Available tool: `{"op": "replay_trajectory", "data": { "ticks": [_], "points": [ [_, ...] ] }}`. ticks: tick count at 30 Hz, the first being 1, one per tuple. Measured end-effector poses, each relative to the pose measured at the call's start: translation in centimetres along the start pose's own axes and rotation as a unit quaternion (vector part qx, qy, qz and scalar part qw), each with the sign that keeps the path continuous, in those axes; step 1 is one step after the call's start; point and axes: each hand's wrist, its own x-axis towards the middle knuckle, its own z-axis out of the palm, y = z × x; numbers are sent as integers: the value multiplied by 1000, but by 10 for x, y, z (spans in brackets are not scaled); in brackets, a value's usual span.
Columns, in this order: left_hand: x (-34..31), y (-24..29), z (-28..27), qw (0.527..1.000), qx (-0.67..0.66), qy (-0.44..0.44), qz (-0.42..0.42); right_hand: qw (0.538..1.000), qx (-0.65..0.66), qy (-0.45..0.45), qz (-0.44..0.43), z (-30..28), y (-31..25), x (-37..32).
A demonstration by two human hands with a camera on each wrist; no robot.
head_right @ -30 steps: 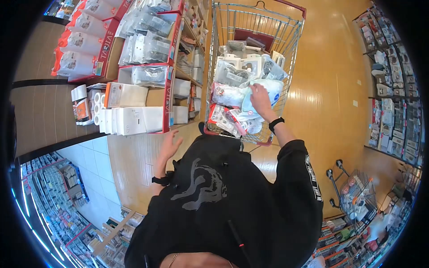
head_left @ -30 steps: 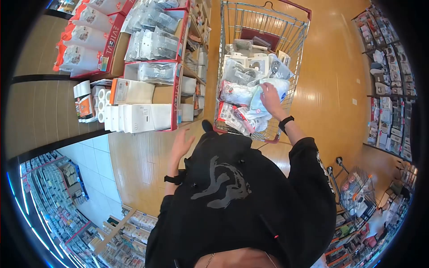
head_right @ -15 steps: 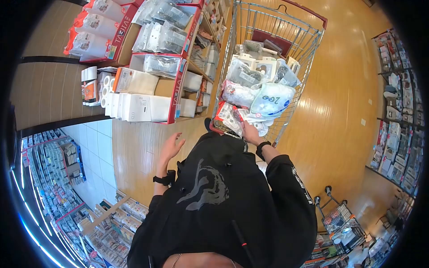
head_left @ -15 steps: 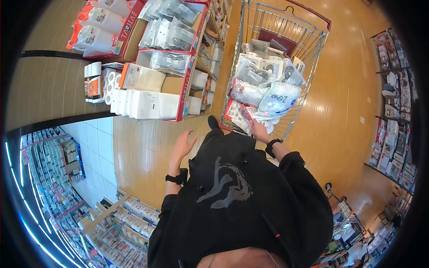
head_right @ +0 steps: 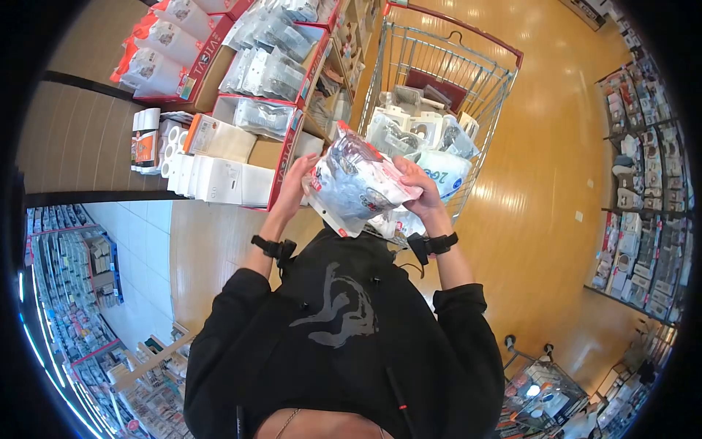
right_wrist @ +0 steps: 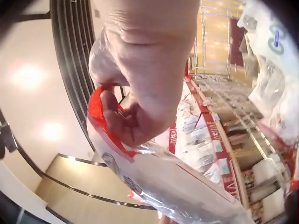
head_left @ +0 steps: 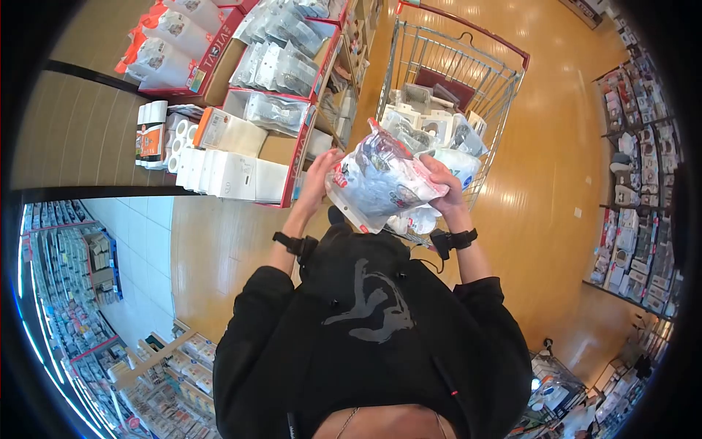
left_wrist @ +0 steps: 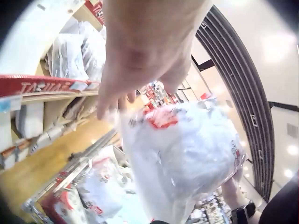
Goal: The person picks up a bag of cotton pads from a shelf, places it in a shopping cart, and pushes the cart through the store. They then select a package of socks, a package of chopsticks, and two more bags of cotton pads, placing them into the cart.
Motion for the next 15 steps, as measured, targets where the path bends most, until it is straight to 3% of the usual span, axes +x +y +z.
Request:
{"op": "replay_trajectory", "data": {
  "ticks": [2,4,5,6,7,8,9,10,12,13,14,15],
  "points": [
    [5,20,-2,999,20,-44,-22,1000,24,-11,-4,-12,3,4],
    [3,36,-4,960,228,-132,-92,980,180,-79,22,-24,0,10],
    [-3,40,-2,955,227,-173,-83,894,320,-310,42,-57,12,30],
    [-8,38,-4,956,225,-171,-83,894,321,-310,45,-51,14,29],
    [-13,35,-6,960,199,-175,-95,974,207,-96,-2,-43,19,24],
    [-15,32,-9,962,173,-180,-108,988,80,124,-49,-37,23,21],
    [-13,18,-20,965,189,-150,-105,994,92,58,-24,-47,31,19],
    [-18,10,-24,964,191,-149,-107,994,95,58,-24,-46,38,18],
    [-32,-4,-29,987,100,-106,-73,990,19,141,15,-43,54,11],
    [-38,-1,-36,973,128,-144,-127,985,-33,169,35,-48,61,7],
    [-46,-2,-41,973,126,-143,-130,984,-32,171,37,-60,73,1],
    [-58,-6,-40,982,114,-88,-119,968,-153,173,104,-78,88,-10]
  ]
}}
